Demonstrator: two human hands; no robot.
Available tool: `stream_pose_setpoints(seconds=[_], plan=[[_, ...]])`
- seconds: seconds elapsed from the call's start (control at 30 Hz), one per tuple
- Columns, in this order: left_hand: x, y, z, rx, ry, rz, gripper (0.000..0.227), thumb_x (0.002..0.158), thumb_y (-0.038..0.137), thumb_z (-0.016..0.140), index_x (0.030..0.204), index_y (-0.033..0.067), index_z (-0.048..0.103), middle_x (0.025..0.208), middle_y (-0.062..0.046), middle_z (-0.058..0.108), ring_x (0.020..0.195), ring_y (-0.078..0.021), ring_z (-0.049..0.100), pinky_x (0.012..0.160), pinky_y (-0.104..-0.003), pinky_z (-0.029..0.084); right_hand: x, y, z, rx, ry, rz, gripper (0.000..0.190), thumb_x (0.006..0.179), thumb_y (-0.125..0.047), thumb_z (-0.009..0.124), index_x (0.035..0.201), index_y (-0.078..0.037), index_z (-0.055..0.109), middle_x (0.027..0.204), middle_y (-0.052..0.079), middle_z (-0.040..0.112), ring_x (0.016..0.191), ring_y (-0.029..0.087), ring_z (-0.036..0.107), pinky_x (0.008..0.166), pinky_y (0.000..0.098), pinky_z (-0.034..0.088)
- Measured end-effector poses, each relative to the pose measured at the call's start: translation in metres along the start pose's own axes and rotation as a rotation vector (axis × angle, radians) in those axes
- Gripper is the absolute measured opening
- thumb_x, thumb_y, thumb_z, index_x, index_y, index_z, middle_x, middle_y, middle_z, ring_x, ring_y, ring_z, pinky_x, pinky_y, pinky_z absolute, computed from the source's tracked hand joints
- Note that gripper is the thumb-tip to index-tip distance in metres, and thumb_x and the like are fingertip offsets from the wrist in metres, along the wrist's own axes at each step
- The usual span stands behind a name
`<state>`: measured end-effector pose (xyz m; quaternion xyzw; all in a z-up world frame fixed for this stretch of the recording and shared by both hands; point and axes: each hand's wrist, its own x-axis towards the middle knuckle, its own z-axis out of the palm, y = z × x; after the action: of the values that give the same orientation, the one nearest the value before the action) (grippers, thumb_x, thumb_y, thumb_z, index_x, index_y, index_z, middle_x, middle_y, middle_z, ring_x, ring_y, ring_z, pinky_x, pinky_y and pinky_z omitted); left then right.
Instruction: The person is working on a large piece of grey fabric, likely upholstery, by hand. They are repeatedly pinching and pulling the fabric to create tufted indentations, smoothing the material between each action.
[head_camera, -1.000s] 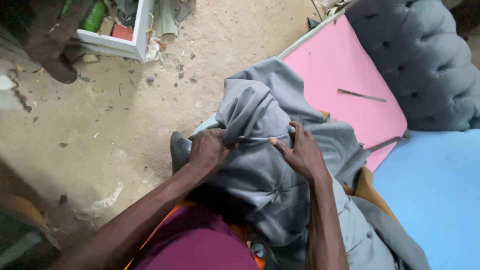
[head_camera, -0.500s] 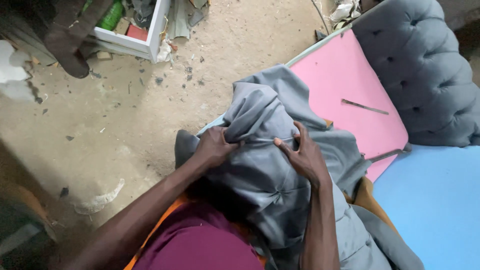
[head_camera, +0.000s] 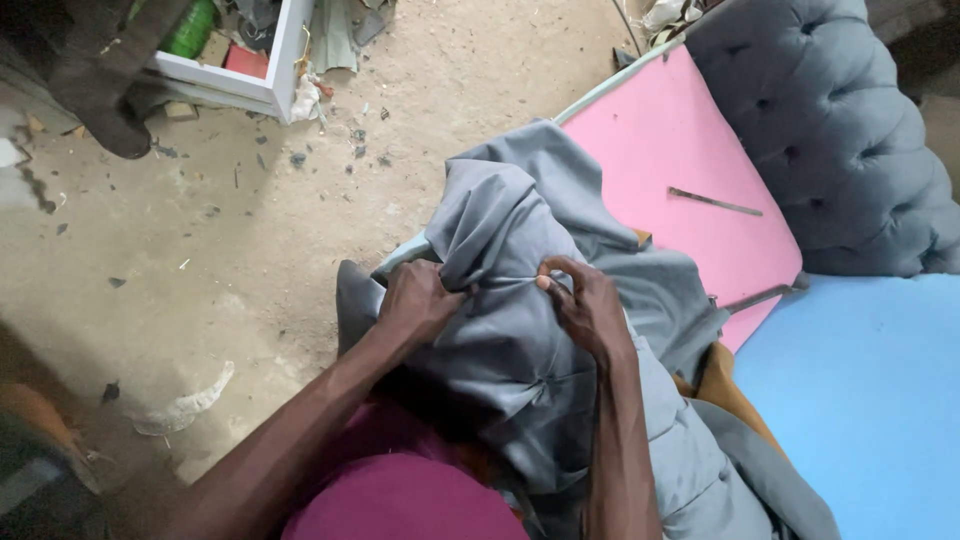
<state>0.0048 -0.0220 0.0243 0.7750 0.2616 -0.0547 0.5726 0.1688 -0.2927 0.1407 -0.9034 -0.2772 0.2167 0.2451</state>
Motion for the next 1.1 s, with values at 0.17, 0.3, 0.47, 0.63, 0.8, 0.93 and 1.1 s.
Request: stream_pose_setpoints(seconds=[0.17, 0.3, 0.47, 0.63, 0.8, 0.93, 1.1], plan=[[-0.011, 0.031, -0.02, 0.111, 0.015, -0.116, 0.053, 0.088, 0.068, 0.101, 0.087, 0.0147, 0.097, 0.073, -0.019, 0.084, 0.081, -0.0477, 0.088, 0.069, -0.054, 0.067, 0.007, -0.001, -0.006, -0.036, -0.065, -0.025, 0.018, 0.119, -0.034, 0.084, 0.134, -0.027, 0.088, 0.133, 0.017, 0.094, 0.141, 0.055, 0.079, 0.119, 0.0697, 0.061], [-0.02, 0.038, -0.056, -0.248, -0.144, -0.312, 0.061, 0.088, 0.057, 0.106, 0.101, -0.0015, 0.097, 0.096, -0.026, 0.09, 0.101, -0.0454, 0.086, 0.099, -0.054, 0.067, 0.014, -0.005, -0.01, -0.038, -0.089, -0.019, 0.02, 0.121, -0.036, 0.082, 0.136, -0.025, 0.088, 0.131, 0.023, 0.093, 0.134, 0.061, 0.078, 0.116, 0.0726, 0.06], [-0.037, 0.084, -0.052, -0.528, -0.142, -0.477, 0.06, 0.078, 0.044, 0.111, 0.114, -0.0023, 0.099, 0.097, -0.026, 0.092, 0.099, -0.0436, 0.093, 0.092, -0.052, 0.072, -0.005, -0.026, -0.021, 0.016, -0.061, -0.012, 0.018, 0.12, -0.035, 0.083, 0.134, -0.025, 0.09, 0.132, 0.022, 0.093, 0.136, 0.06, 0.078, 0.121, 0.0718, 0.06], [-0.025, 0.059, -0.044, -0.518, -0.095, -0.401, 0.057, 0.078, 0.037, 0.115, 0.116, -0.0025, 0.097, 0.096, -0.023, 0.091, 0.097, -0.0418, 0.093, 0.085, -0.05, 0.072, -0.021, -0.054, -0.021, 0.131, -0.017, 0.022, 0.032, 0.106, -0.04, 0.099, 0.137, -0.033, 0.097, 0.132, 0.015, 0.096, 0.137, 0.053, 0.082, 0.138, 0.0589, 0.051], [-0.02, 0.057, -0.057, 0.045, -0.047, -0.221, 0.057, 0.085, 0.046, 0.11, 0.116, -0.0004, 0.099, 0.108, -0.033, 0.093, 0.116, -0.0543, 0.091, 0.098, -0.063, 0.071, -0.005, -0.017, 0.014, 0.013, 0.072, 0.032, 0.02, 0.109, -0.05, 0.098, 0.123, -0.036, 0.097, 0.109, 0.017, 0.088, 0.118, 0.048, 0.082, 0.117, 0.0575, 0.062], [-0.023, 0.065, -0.059, 0.331, 0.026, -0.133, 0.082, 0.08, 0.068, 0.104, 0.12, -0.0022, 0.098, 0.111, -0.032, 0.094, 0.119, -0.0584, 0.09, 0.099, -0.07, 0.073, 0.001, -0.014, 0.018, -0.036, 0.046, 0.07, 0.019, 0.113, -0.051, 0.092, 0.124, -0.035, 0.096, 0.097, 0.025, 0.079, 0.109, 0.051, 0.078, 0.106, 0.0596, 0.061], [-0.003, 0.05, -0.025, 0.616, 0.23, 0.019, 0.037, 0.087, 0.041, 0.095, 0.113, 0.015, 0.094, 0.094, -0.013, 0.092, 0.099, -0.0438, 0.095, 0.094, -0.059, 0.076, 0.005, -0.009, 0.025, -0.106, 0.052, 0.092, 0.026, 0.117, -0.057, 0.088, 0.126, -0.033, 0.091, 0.104, 0.026, 0.081, 0.121, 0.052, 0.08, 0.115, 0.0668, 0.063]])
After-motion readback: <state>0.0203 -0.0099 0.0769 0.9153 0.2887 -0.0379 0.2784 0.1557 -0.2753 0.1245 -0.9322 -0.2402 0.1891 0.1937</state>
